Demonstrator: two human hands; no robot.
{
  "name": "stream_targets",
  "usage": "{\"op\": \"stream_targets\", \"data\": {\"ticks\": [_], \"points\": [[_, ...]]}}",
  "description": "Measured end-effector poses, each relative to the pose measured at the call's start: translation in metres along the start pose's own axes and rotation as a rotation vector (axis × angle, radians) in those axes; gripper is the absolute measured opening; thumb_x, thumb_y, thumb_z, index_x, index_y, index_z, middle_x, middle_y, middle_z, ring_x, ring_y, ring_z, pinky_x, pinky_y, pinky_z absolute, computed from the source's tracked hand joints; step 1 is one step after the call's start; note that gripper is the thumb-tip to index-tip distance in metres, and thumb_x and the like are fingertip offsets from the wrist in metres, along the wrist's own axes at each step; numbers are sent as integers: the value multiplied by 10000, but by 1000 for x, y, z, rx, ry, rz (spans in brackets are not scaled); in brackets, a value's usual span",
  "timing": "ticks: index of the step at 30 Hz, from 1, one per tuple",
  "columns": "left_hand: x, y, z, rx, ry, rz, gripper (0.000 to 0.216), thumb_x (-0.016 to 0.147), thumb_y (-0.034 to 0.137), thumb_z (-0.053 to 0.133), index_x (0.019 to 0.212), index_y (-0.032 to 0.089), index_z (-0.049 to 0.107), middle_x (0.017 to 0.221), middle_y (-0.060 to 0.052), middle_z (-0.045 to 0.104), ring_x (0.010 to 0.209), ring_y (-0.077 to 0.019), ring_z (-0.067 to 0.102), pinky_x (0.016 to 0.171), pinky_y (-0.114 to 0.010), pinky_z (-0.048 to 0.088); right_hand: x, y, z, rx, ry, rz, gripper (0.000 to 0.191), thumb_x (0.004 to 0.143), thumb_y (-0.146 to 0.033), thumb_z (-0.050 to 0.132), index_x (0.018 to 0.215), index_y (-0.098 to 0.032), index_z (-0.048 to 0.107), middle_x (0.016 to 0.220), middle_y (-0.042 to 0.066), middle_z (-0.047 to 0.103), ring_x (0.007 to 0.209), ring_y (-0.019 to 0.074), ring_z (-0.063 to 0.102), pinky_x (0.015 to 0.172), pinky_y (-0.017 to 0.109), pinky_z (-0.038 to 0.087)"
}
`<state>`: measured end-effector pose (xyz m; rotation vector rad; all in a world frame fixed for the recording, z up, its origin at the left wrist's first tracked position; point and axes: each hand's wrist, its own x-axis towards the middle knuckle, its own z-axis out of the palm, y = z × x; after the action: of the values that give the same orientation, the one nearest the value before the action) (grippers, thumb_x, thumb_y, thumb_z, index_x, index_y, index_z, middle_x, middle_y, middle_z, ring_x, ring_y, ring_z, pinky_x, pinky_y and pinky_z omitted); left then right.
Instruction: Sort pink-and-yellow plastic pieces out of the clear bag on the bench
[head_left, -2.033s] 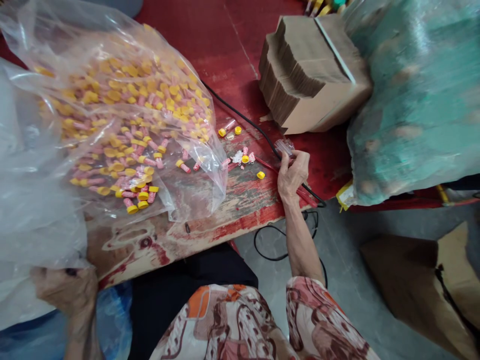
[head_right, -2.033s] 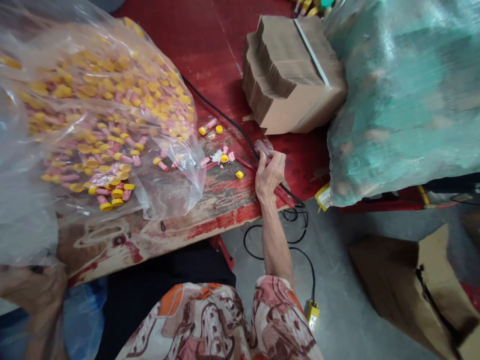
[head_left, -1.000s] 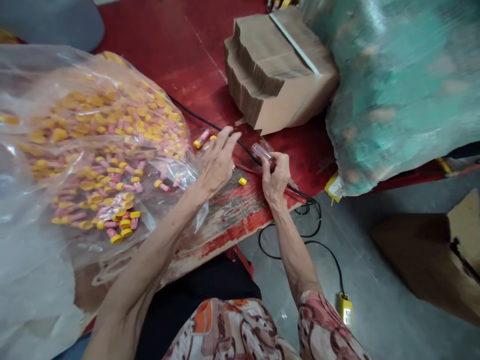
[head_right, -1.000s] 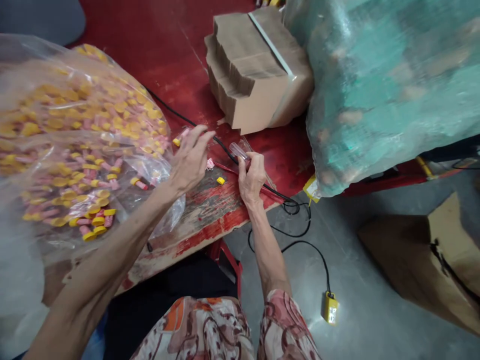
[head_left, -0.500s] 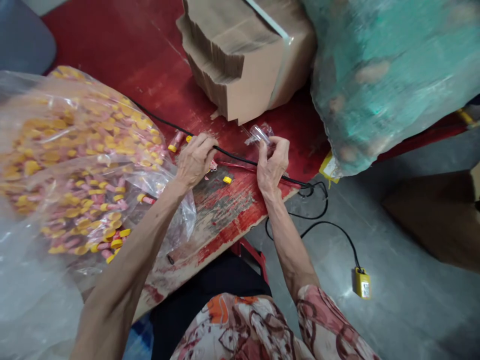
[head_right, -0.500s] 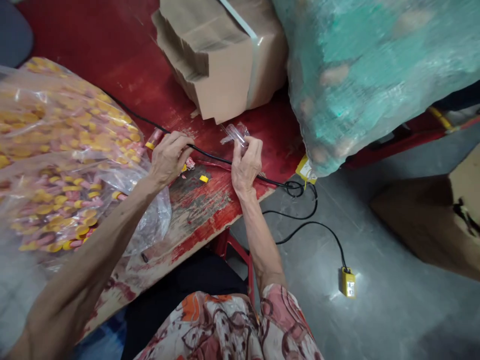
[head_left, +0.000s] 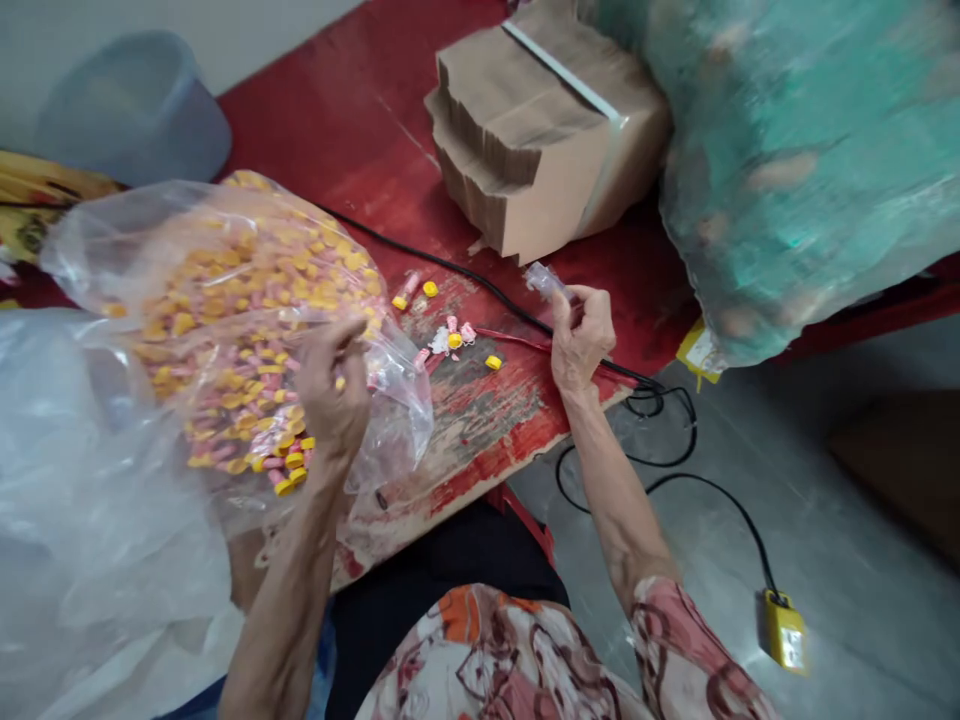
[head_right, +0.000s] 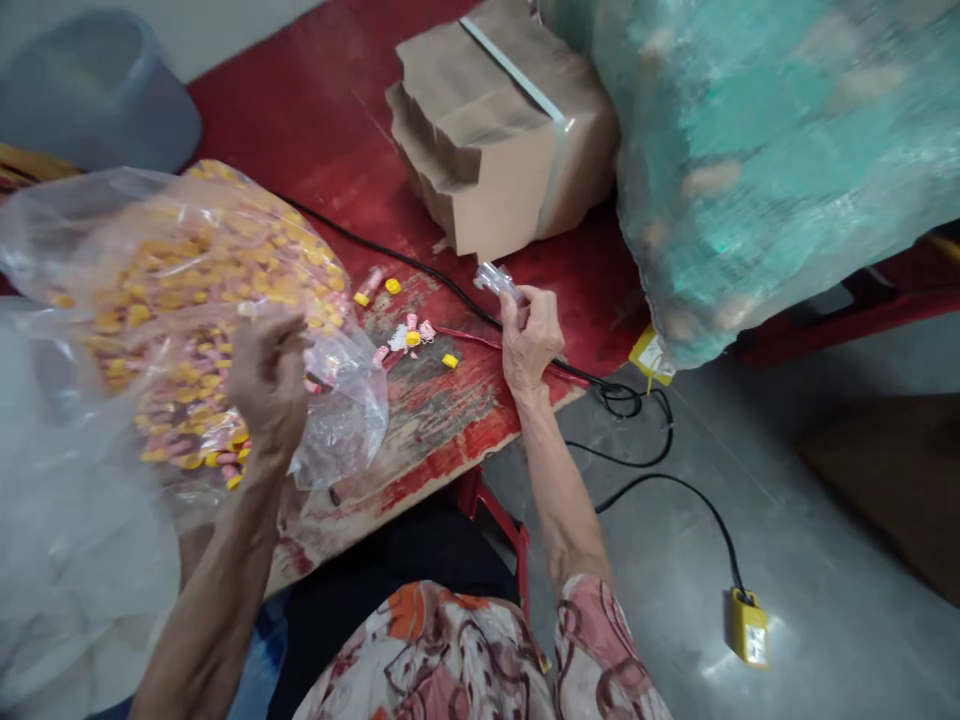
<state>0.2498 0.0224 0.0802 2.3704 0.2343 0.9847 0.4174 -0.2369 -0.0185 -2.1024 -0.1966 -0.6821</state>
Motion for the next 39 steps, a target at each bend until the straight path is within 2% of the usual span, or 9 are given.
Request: {"op": "stream_targets", "data": {"ticks": [4, 7, 12, 15, 18, 21, 27, 35, 39], "points": [[-72, -21, -78, 157, 103, -265, 210, 1043, 289, 577, 1136, 214, 749, 1066, -56, 760, 938, -198, 747, 875, -358, 631, -2, -19, 6, 50, -121, -130, 394, 1179, -565, 499, 1141, -222, 689, 981, 42, 659, 837, 187, 629, 817, 331, 520], [-99, -25, -99, 248, 80, -402, 271, 1019, 293, 559, 1205, 219, 741, 1065, -61, 770, 924, -201, 737, 842, -343, 617, -4, -34, 18, 59, -293, -175, 301, 1168, -464, 536, 1230, -220, 702, 1088, 70, 708, 927, 210, 669, 866, 342, 534], [-83, -16, -51, 200, -108, -231, 479, 1024, 255, 561, 1495, 233, 643, 1376, -137, 719, 1180, -245, 709, 1078, -411, 602, -6, -39, 20, -51, -530, -222, 316, 1102, -321, 606, 1385, -222, 705, 1249, 117, 730, 1066, 273, 705, 946, 404, 545], [-60, -21, -7, 217, -252, -77, 548, 997, 185, 559, 1538, 238, 627, 1581, -174, 601, 1433, -310, 600, 1243, -504, 506, -9, -31, -1, -78, -471, -213, 299, 1108, -324, 567, 1342, -226, 726, 1278, 128, 715, 1119, 283, 700, 999, 433, 538], [-43, -34, 14, 235, -351, -35, 388, 992, 146, 520, 1302, 233, 737, 1561, -166, 611, 1411, -338, 605, 1231, -544, 499, -20, -20, -28, -73, -373, -187, 268, 1113, -359, 536, 1234, -229, 737, 1215, 117, 721, 1098, 278, 691, 1006, 440, 525], [-36, -45, 3, 211, -268, -52, 229, 1024, 182, 504, 1088, 222, 720, 1339, -137, 706, 1276, -297, 659, 1150, -477, 548, -40, -14, -48, -42, -352, -184, 256, 1108, -391, 534, 1175, -228, 719, 1161, 114, 732, 1093, 283, 686, 985, 435, 515], [-37, -46, -48, 214, 79, -188, 183, 1079, 309, 535, 1076, 219, 695, 1059, -63, 693, 1003, -224, 669, 859, -369, 559, -68, -13, -53, -37, -360, -160, 264, 1109, -438, 553, 1194, -235, 699, 1162, 110, 742, 1061, 274, 686, 952, 419, 510], [-60, -62, -48, 264, 121, -306, 173, 1019, 289, 532, 1069, 210, 678, 1004, -49, 687, 901, -206, 645, 792, -368, 523, -70, -8, -50, -12, -319, -143, 286, 1144, -367, 453, 1068, -237, 696, 1144, 112, 728, 1088, 259, 682, 940, 408, 493], [-68, -64, -49, 296, -8, -286, 162, 978, 247, 550, 1053, 213, 689, 959, -56, 674, 906, -224, 639, 853, -370, 542, -69, -5, -47, -10, -332, -106, 339, 1168, -377, 397, 1045, -235, 679, 1145, 114, 721, 1083, 258, 663, 947, 410, 472]]}}
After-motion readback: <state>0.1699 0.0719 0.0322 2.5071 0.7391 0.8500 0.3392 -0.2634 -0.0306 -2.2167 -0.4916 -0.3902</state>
